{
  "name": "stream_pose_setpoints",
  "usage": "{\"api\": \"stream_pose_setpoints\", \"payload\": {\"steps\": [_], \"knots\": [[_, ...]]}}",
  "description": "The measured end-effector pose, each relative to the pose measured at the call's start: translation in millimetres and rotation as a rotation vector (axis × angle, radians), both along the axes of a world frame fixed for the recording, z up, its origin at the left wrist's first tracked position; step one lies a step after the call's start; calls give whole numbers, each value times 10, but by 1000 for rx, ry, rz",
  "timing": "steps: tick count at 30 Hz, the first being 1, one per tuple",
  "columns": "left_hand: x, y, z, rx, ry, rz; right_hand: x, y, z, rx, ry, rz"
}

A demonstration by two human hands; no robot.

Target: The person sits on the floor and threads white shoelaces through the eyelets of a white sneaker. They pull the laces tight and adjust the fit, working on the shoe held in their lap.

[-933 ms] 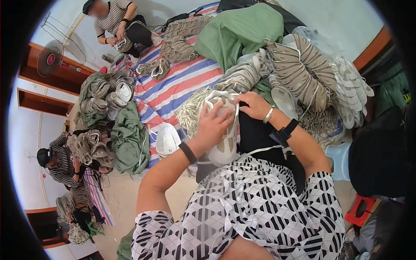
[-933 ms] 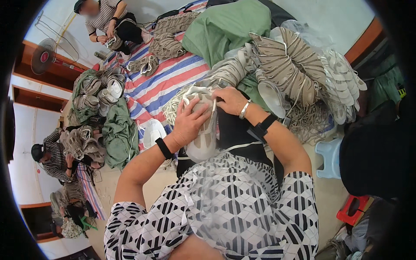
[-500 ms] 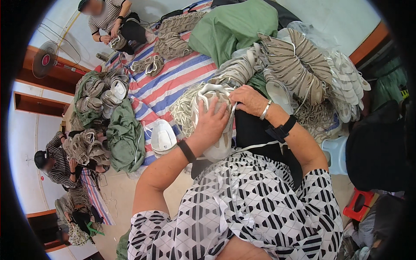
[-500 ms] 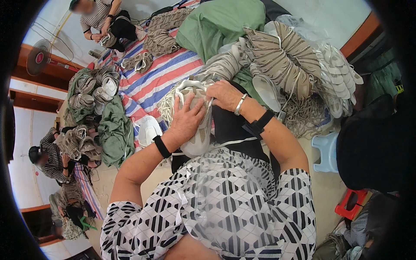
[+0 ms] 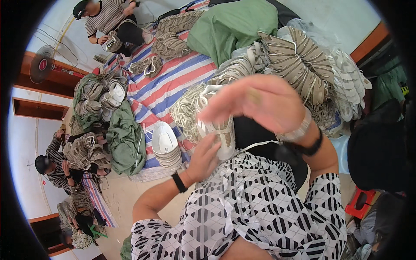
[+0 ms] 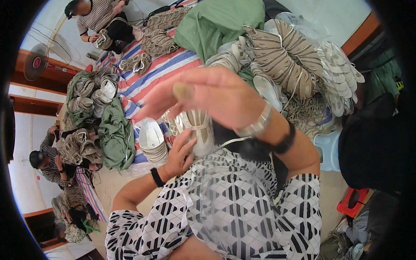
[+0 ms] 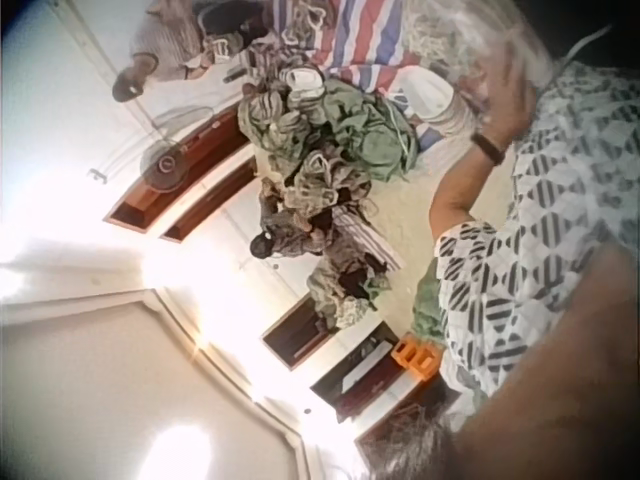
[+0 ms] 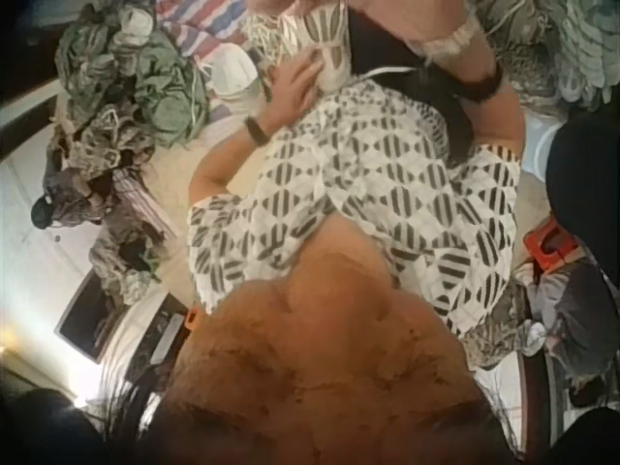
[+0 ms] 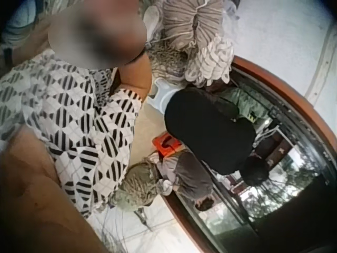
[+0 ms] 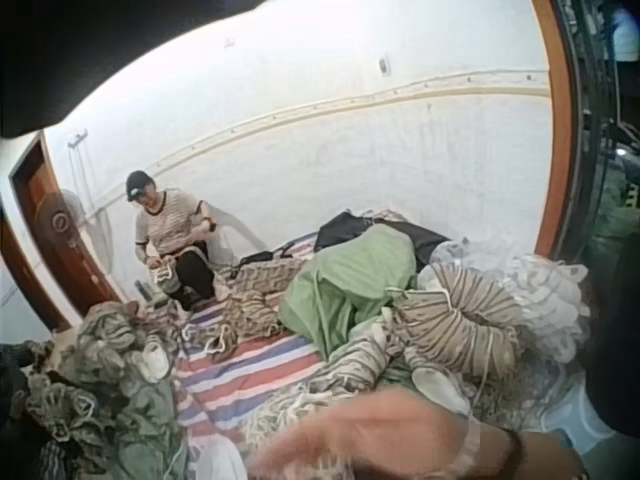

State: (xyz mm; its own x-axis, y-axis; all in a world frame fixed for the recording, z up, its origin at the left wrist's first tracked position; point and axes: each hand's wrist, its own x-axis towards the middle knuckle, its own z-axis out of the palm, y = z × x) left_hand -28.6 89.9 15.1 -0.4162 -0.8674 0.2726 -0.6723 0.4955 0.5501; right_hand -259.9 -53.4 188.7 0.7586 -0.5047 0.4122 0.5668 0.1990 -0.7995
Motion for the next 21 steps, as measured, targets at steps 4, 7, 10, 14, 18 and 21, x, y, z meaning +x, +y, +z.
{"api": "stream_pose_setpoints", "payload": {"steps": [4,7,10,14,18,21], "knots": [[41,405,-177,50,-54,428,-276,400,429,-85,-268,172],[98,493,-189,175,20,488,-537,529,480,-109,-312,180],[140,595,-229,449,247,476,-641,632,500,-88,-305,161],[153,578,187,552,265,203,-437,685,442,22,-241,163],[16,314,719,828,931,250,129,687,-162,183,118,115],[29,36,1199,656,1104,289,269,623,-930,227,329,261]]}}
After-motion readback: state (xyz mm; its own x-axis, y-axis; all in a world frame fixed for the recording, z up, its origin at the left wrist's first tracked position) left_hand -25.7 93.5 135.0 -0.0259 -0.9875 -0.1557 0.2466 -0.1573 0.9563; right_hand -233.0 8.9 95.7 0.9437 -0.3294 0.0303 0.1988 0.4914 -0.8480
